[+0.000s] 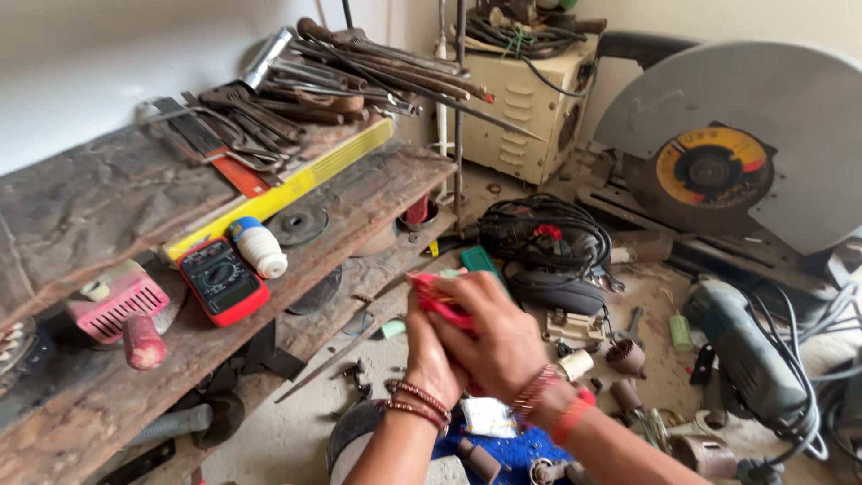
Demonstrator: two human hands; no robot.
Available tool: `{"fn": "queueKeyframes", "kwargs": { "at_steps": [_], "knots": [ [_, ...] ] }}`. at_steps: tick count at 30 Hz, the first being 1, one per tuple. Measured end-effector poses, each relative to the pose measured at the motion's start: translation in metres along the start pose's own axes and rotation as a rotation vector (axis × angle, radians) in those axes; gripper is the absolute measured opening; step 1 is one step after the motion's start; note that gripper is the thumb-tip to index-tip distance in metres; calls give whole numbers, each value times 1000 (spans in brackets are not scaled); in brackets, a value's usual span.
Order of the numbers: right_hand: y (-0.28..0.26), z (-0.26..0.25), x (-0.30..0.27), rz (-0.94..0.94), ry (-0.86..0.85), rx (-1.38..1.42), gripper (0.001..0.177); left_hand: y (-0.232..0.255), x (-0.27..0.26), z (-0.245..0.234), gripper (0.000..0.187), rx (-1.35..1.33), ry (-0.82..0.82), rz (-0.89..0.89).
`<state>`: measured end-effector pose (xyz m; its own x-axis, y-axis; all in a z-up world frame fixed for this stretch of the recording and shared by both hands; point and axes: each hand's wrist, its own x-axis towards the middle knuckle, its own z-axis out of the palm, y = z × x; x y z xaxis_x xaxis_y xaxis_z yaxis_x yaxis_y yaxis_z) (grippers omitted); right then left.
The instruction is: The person wipes down various small mechanical parts and tool accessories using a cloth, then handles and inspects metal grinding wheels and other workshop components on a cluttered workbench.
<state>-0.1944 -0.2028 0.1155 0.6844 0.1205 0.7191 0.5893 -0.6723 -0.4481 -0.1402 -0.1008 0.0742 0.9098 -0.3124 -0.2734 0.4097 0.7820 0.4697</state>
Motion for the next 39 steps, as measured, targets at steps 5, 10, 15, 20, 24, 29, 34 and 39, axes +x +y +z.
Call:
{"fn": "queueKeyframes", "kwargs": {
  "at_steps": [5, 10, 15, 20, 24, 29, 34, 39],
  "knots": [
    [16, 11, 12, 285, -25, -121, 36, -1, -5, -9, 66, 48, -112, -27],
    [26, 19, 10, 455, -28, -156, 34, 7, -14, -18, 67, 70, -71, -33],
    [-9, 28, -8, 180, -140, 92, 39, 6, -9, -28, 69, 19, 20, 4],
    [4, 24, -5, 370, -72, -125, 37, -6, -18, -16, 66, 90, -4, -21],
    [30, 31, -17, 688, -11, -185, 39, -12, -16, -21, 67, 106, -5, -44],
    [107, 39, -54, 947, -110, -291, 48, -11, -11, -36, 69, 171, -100, -16],
    [158, 55, -73, 910, -323, -323, 46, -6, 7, -48, 75, 406, 203, -35],
    [116, 36, -15, 1359, -444, 513, 71, 0, 12, -43, 90, 693, 340, -7]
  ]
}}
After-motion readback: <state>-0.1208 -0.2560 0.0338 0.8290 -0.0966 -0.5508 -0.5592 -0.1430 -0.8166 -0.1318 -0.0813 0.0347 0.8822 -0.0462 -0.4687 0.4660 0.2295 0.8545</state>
